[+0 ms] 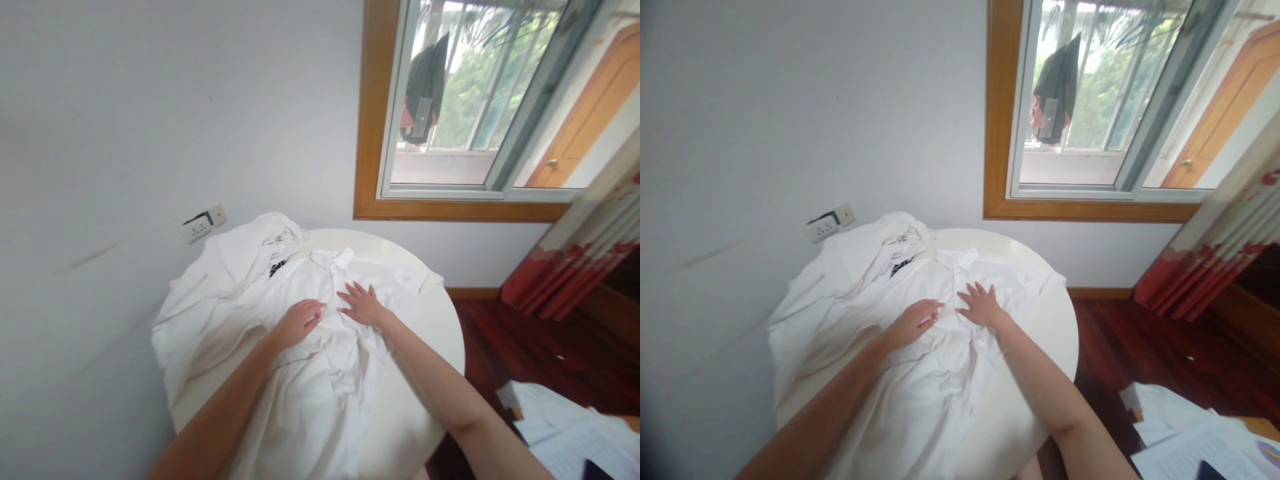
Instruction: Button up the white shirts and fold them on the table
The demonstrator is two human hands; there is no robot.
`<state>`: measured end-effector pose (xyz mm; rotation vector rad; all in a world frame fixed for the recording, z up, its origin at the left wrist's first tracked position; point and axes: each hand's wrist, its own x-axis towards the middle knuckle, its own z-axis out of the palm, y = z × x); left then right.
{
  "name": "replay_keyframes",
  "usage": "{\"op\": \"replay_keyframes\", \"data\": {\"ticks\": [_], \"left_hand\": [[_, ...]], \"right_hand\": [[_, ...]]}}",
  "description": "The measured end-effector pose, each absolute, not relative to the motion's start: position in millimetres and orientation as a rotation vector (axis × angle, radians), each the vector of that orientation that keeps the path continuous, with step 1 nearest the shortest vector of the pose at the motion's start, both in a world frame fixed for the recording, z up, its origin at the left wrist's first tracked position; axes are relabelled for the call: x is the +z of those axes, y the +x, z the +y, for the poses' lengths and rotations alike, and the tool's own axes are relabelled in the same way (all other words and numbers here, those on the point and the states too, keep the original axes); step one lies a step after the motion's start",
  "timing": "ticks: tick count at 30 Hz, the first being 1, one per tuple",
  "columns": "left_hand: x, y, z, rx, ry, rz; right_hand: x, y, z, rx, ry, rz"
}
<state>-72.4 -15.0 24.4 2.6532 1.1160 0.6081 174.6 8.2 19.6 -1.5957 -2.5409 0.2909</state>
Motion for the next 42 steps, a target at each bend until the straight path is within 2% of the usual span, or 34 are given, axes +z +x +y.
{"op": "replay_keyframes", "data": {"ticks": [7,18,25,28,35,42], "left_hand": [[39.8,-28.1,18.9,0.6,2.611,1.371],[-7.9,-7.8,63.0,0.513,2.609,1.638],[-4.2,-5.0,60.5,0.359,2.581,1.673],[-2.2,-3.7,58.5,0.29,2.569,1.714],[-1.5,-4.2,55.5,0.249,2.578,1.741],[-2.6,-4.9,55.1,0.292,2.564,1.72]], "right_hand": [[25.8,172.1,4.3,0.416,-1.631,-2.559],[31.2,177.5,12.1,0.438,-1.617,-2.513],[33.5,170.6,50.5,0.096,-1.824,-2.284],[18.3,172.3,62.3,0.108,-1.992,-2.267],[1.6,234.0,94.1,0.128,-2.289,-2.057],[-0.6,275.2,112.6,0.145,-2.269,-2.076]]}}
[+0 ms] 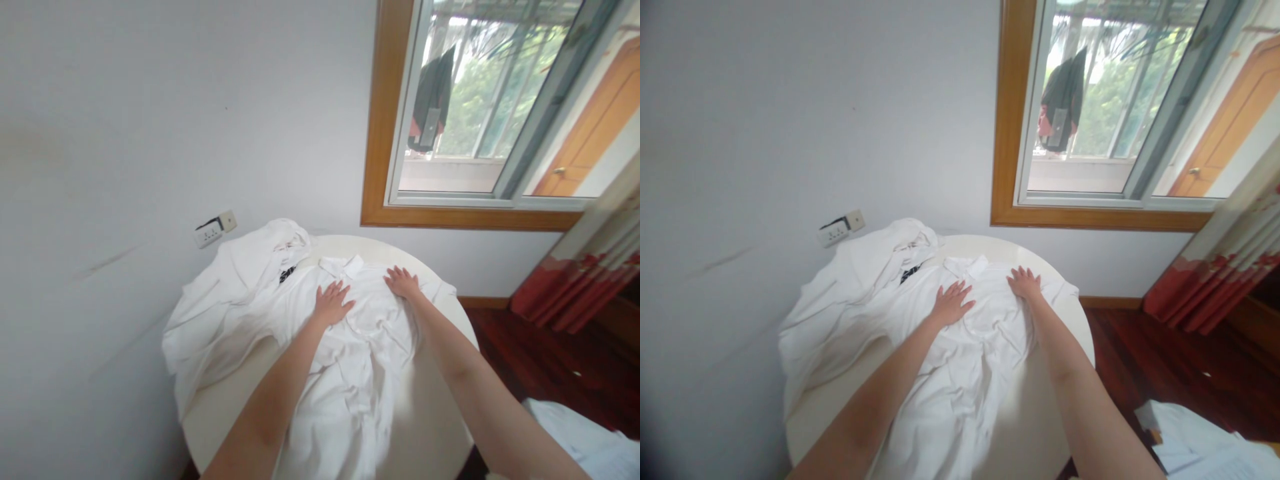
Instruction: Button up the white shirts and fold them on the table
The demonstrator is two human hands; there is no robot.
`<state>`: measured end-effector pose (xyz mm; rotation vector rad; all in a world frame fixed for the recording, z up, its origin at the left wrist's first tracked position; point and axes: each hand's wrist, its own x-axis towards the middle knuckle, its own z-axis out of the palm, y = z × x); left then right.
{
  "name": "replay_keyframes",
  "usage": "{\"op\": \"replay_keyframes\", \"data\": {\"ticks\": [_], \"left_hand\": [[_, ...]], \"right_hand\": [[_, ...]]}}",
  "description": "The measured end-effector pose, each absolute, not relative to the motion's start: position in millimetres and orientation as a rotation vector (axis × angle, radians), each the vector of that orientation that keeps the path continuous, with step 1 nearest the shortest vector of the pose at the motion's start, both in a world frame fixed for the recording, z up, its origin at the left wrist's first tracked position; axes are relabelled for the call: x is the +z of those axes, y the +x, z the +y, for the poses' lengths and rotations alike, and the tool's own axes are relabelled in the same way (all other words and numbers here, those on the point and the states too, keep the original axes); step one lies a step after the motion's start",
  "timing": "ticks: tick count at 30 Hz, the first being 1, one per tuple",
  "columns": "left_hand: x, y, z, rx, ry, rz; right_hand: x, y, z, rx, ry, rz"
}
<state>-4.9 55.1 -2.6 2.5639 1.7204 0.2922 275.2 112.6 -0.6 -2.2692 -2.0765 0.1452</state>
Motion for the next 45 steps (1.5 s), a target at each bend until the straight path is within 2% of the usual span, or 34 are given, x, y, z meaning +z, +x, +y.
{"op": "replay_keyframes", "data": {"ticks": [9,21,27,31,34,38,45], "left_hand": [[-3.6,-8.4,49.0,0.336,2.601,1.686],[7.4,-6.5,43.6,0.192,2.507,1.754],[8.3,-2.5,44.1,0.163,2.518,1.749],[5.7,-9.0,49.9,0.299,2.571,1.79],[4.1,-30.9,62.0,0.463,2.529,2.005],[1.8,-71.0,84.8,0.36,2.399,2.195],[-1.9,-97.9,116.2,0.287,2.384,2.129]], "right_hand": [[6.7,292.5,140.3,0.322,-2.305,-2.129],[1.3,301.5,139.0,0.167,-2.254,-2.169],[17.7,243.1,108.7,-0.27,-2.07,-2.164],[12.2,183.7,79.2,0.029,-2.038,-2.241],[4.2,166.1,65.2,0.031,-2.025,-2.206],[2.5,169.6,61.6,0.024,-2.018,-2.202],[4.7,190.8,67.9,0.113,-2.087,-2.181]]}}
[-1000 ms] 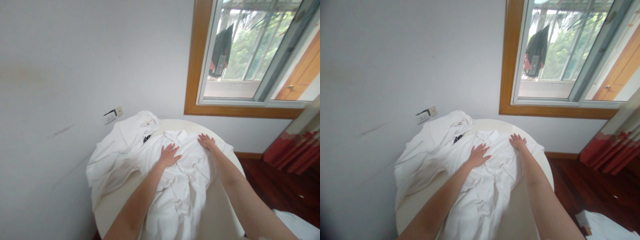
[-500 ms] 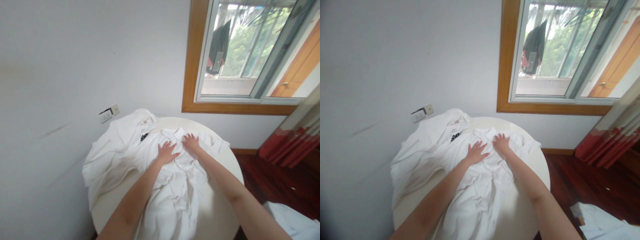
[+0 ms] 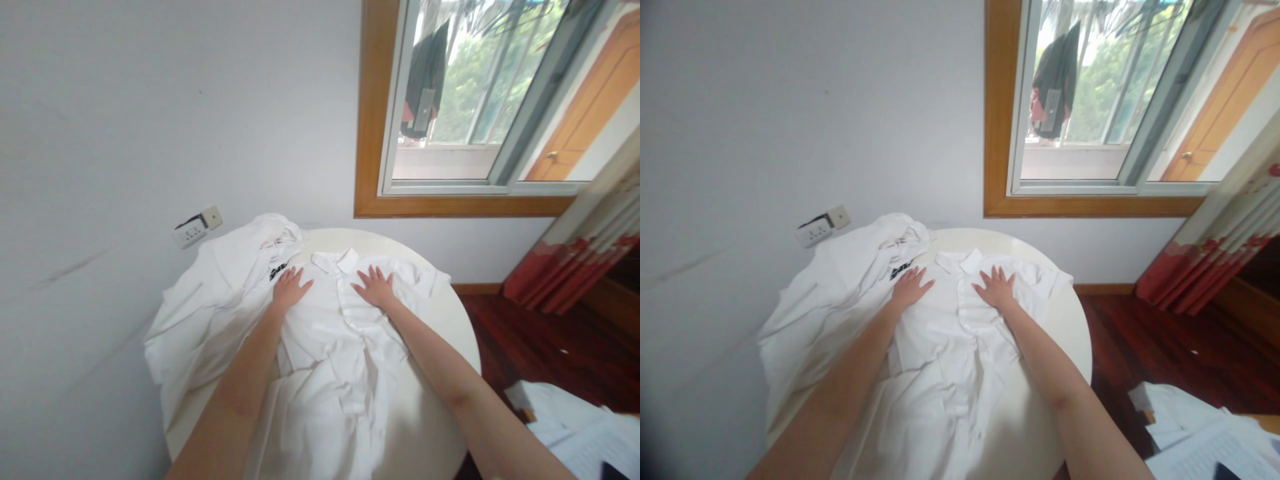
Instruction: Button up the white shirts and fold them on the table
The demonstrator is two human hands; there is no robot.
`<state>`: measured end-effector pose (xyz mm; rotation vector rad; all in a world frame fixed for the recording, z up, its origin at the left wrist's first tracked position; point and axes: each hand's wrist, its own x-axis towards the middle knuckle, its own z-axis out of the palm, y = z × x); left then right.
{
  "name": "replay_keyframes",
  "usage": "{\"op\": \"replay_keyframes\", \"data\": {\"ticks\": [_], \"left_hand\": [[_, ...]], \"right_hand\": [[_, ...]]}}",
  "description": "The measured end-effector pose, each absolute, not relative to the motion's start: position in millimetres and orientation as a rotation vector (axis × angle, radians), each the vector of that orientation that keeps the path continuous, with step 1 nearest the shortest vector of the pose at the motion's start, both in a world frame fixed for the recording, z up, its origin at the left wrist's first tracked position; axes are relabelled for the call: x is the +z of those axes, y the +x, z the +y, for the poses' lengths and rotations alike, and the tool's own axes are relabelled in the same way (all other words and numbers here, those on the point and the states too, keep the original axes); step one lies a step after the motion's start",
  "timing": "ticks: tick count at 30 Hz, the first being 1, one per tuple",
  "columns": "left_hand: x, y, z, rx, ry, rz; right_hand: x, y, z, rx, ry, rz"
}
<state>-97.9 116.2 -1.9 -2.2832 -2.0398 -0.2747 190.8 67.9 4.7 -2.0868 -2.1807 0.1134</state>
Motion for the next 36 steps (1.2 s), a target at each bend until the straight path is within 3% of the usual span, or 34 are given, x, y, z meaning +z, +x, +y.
{"op": "replay_keyframes", "data": {"ticks": [9,15,22,26,36], "left_hand": [[8.3,-86.6,111.1,-0.261,-2.221,-2.021],[12.8,-33.2,94.4,-0.451,-2.226,-1.86],[2.0,-17.9,90.7,-0.292,-2.284,-2.113],[1.3,-19.1,89.6,-0.295,-2.285,-2.105],[-4.3,-15.5,87.0,-0.364,-2.162,-2.181]], "right_hand": [[6.3,199.7,70.9,0.182,-2.117,-2.206],[5.0,198.6,65.3,0.185,-2.114,-2.195],[6.1,193.0,53.4,0.08,-2.113,-2.102],[11.6,180.9,73.6,-0.04,-2.058,-2.072],[6.3,187.4,125.5,0.081,-2.206,-2.098]]}}
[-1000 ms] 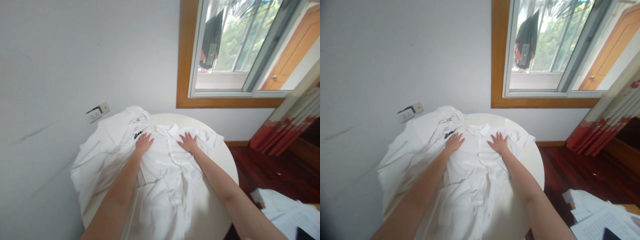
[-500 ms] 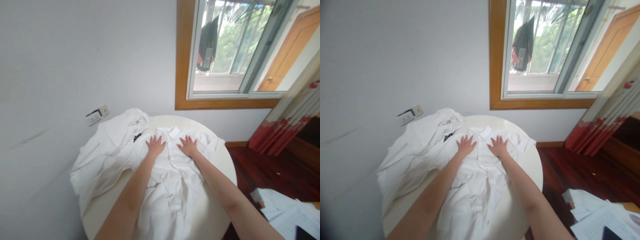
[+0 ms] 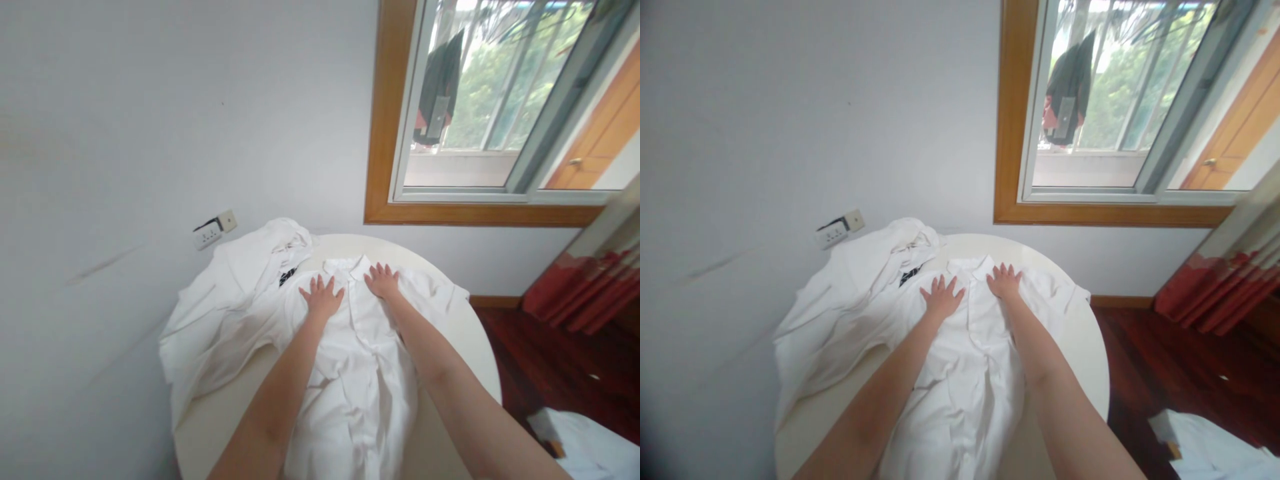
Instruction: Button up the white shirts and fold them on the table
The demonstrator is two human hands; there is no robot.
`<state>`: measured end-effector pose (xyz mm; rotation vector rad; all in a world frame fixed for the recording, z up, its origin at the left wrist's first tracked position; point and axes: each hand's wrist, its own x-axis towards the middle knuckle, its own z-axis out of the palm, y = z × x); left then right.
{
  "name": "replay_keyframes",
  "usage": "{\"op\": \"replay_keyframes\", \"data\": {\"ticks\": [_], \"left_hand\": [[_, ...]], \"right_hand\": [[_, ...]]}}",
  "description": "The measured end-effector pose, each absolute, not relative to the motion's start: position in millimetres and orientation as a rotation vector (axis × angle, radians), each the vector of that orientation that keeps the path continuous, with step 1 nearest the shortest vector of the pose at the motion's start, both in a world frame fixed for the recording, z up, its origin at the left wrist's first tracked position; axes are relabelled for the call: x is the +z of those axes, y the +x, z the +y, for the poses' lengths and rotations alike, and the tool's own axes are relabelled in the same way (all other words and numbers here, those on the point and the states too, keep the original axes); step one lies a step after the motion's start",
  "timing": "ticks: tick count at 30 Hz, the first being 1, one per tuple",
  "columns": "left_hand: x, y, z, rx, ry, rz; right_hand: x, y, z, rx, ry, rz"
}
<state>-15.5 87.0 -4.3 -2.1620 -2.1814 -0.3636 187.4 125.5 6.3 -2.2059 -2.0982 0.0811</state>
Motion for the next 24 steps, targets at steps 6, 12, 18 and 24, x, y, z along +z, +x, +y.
{"op": "replay_keyframes", "data": {"ticks": [6,12,18,24], "left_hand": [[-3.4,-14.3,88.8,-0.369,-2.167,-2.227],[-1.2,-12.8,92.0,-0.35,-2.173,-2.27],[4.1,-16.6,103.5,-0.298,-2.241,-2.248],[13.9,-35.7,89.5,-0.348,-2.382,-2.055]], "right_hand": [[6.6,185.1,135.9,0.139,-2.239,-2.047],[21.3,179.8,116.0,-0.075,-2.222,-2.048],[18.4,171.3,56.5,0.146,-2.111,-2.257],[-1.2,167.8,29.2,0.056,-2.053,-2.188]]}}
